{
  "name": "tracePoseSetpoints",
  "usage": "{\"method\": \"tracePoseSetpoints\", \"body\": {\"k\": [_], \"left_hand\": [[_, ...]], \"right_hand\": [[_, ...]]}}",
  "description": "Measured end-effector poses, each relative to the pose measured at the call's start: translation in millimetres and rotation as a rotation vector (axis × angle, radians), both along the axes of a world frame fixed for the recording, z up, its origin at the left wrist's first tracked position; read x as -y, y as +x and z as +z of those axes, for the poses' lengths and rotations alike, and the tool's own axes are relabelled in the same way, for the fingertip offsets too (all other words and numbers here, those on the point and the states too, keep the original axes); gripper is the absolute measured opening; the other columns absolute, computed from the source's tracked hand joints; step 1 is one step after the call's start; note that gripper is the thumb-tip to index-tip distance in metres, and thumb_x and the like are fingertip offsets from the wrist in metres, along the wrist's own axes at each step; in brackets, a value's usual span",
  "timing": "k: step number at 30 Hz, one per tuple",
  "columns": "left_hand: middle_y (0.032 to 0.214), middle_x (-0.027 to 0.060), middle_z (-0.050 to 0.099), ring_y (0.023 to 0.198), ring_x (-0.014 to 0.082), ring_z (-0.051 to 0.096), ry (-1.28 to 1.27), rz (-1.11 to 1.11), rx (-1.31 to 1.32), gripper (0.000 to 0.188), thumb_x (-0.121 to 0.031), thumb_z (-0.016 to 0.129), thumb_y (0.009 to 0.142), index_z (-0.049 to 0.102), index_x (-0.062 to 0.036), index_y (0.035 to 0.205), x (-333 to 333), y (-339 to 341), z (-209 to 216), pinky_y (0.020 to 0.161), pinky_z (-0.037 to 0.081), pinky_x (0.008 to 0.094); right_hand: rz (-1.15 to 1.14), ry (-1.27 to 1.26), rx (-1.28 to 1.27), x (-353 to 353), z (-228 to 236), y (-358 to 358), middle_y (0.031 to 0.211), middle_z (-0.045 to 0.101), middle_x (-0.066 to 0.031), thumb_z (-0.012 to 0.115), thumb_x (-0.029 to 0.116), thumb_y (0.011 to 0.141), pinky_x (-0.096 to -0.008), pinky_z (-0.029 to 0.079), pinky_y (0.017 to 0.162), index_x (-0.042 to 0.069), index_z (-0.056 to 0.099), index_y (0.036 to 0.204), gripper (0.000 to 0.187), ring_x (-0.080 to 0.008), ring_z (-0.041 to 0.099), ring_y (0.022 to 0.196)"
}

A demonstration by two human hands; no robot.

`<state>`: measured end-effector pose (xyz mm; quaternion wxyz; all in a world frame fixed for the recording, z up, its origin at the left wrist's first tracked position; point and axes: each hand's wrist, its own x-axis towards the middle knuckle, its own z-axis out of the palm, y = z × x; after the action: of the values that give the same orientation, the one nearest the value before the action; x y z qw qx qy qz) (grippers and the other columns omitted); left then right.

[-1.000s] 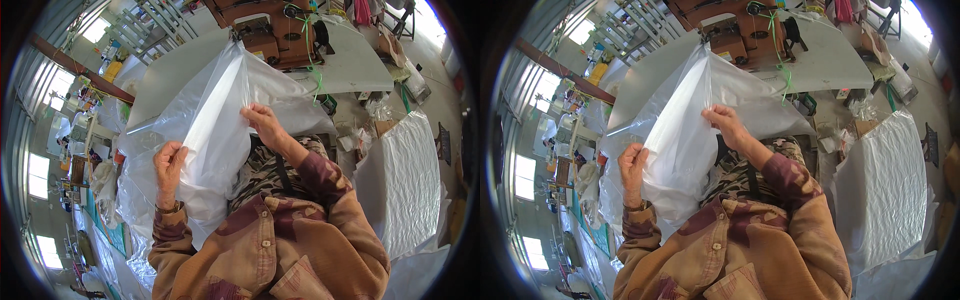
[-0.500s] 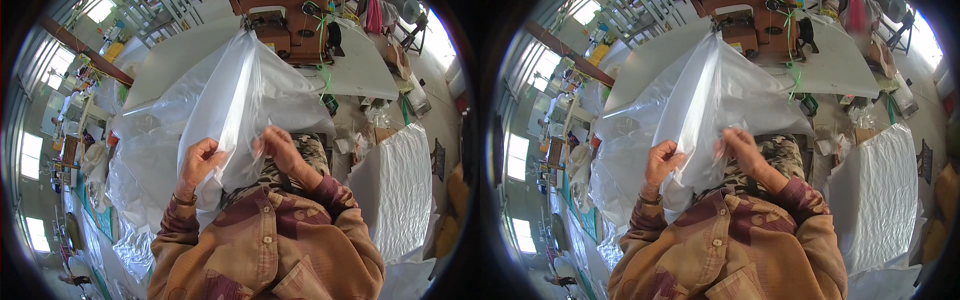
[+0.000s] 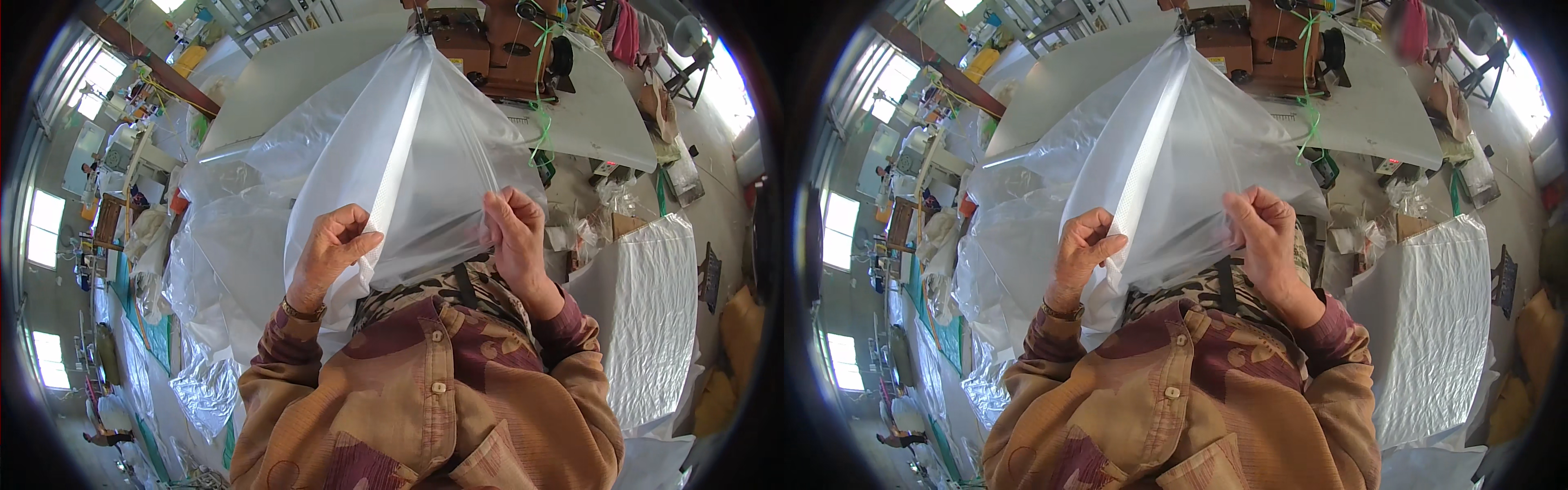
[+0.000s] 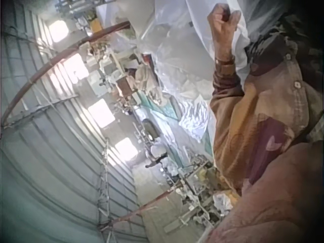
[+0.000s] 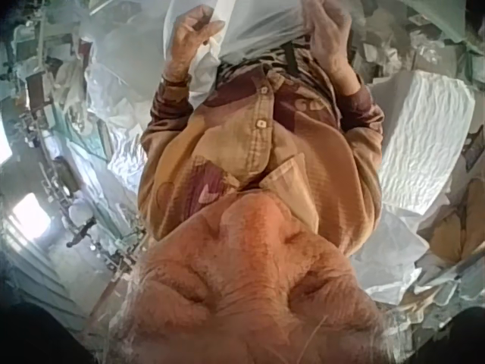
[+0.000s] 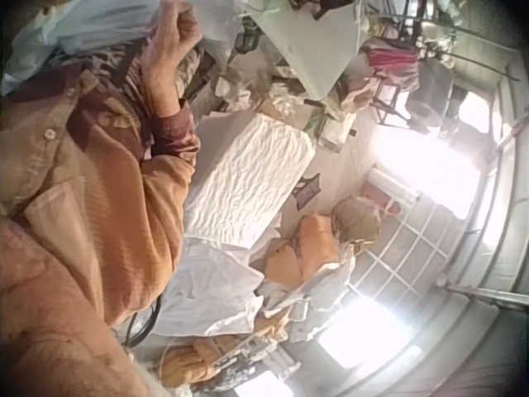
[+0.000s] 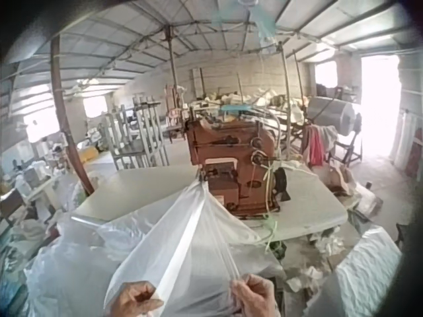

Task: The person folds a large white plastic sheet and sews its edges using a sewing machine. They repeatedly align the plastic under the needle, guide it through the machine, and adjust the material to create seams.

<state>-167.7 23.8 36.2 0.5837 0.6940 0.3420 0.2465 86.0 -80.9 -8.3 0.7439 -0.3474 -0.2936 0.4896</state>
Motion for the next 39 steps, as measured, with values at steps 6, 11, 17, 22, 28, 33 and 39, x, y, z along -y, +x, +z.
{"method": "tracePoseSetpoints", "body": {"k": [6, 11, 17, 22, 28, 33, 39], "left_hand": [[0.068, 0.0036, 0.05, 0.057, 0.009, 0.044, 0.387, -0.038, -0.206, 0.015, -0.003, 0.065, 0.085, 0.05, -0.0021, 0.084, 10, 9, -23, 0.052, 0.038, 0.0263], [0.073, 0.0091, 0.051, 0.056, 0.0171, 0.045, 0.519, 0.042, -0.161, 0.012, 0.003, 0.06, 0.082, 0.054, -0.0004, 0.091, 28, 13, -26, 0.053, 0.04, 0.0292], [0.078, 0.0064, 0.056, 0.061, 0.0102, 0.049, 0.448, -0.007, -0.017, 0.015, 0.008, 0.055, 0.086, 0.061, 0.0029, 0.1, 33, 16, -24, 0.057, 0.042, 0.025], [0.078, 0.0015, 0.061, 0.066, 0.0055, 0.051, 0.133, -0.034, 0.041, 0.011, 0.004, 0.051, 0.094, 0.062, 0.002, 0.096, 31, 12, -25, 0.06, 0.043, 0.0216], [0.078, 0.0008, 0.062, 0.068, 0.0056, 0.055, -0.004, -0.018, 0.134, 0.015, -0.009, 0.053, 0.101, 0.062, 0.0013, 0.097, 25, 8, -36, 0.058, 0.046, 0.021], [0.078, 0.0013, 0.063, 0.064, 0.0056, 0.056, -0.126, 0.05, 0.235, 0.021, -0.019, 0.053, 0.103, 0.059, 0.0011, 0.104, 29, 18, -35, 0.056, 0.045, 0.0207], [0.075, -0.0025, 0.06, 0.062, 0.0028, 0.052, -0.022, 0.144, 0.06, 0.022, -0.025, 0.057, 0.102, 0.058, -0.0025, 0.103, 29, 29, -26, 0.054, 0.041, 0.0203]], "right_hand": [[0.008, 0.078, 0.934, 5, 18, -34, 0.071, 0.06, -0.0116, 0.068, 0.004, 0.088, -0.0334, 0.047, 0.058, -0.001, 0.058, 0.087, 0.011, -0.0227, 0.058, 0.059], [0.008, 0.135, 1.092, -7, 5, -45, 0.069, 0.056, -0.013, 0.068, 0.002, 0.085, -0.0369, 0.047, 0.058, 0.0, 0.055, 0.087, 0.014, -0.0304, 0.058, 0.06], [0.177, 0.191, 1.184, -9, 31, -45, 0.065, 0.058, -0.0145, 0.065, 0.01, 0.087, -0.042, 0.049, 0.056, 0.001, 0.052, 0.09, 0.016, -0.0352, 0.062, 0.06], [0.164, 0.34, 1.322, -11, 19, -55, 0.061, 0.059, -0.0135, 0.064, 0.013, 0.088, -0.0428, 0.05, 0.053, 0.002, 0.051, 0.098, 0.02, -0.0342, 0.065, 0.059], [0.173, 0.433, 1.463, -24, 4, -56, 0.056, 0.055, -0.0105, 0.065, 0.017, 0.088, -0.0413, 0.049, 0.048, 0.001, 0.051, 0.099, 0.023, -0.0321, 0.061, 0.05], [0.156, 0.546, 1.479, -24, 3, -58, 0.064, 0.058, -0.0094, 0.066, 0.017, 0.086, -0.0406, 0.051, 0.056, 0.004, 0.051, 0.09, 0.02, -0.0306, 0.064, 0.059], [0.025, 0.454, 1.266, -19, -25, -28, 0.087, 0.066, -0.0116, 0.063, 0.012, 0.088, -0.0377, 0.053, 0.073, 0.001, 0.058, 0.104, 0.019, -0.0298, 0.067, 0.081]]}}
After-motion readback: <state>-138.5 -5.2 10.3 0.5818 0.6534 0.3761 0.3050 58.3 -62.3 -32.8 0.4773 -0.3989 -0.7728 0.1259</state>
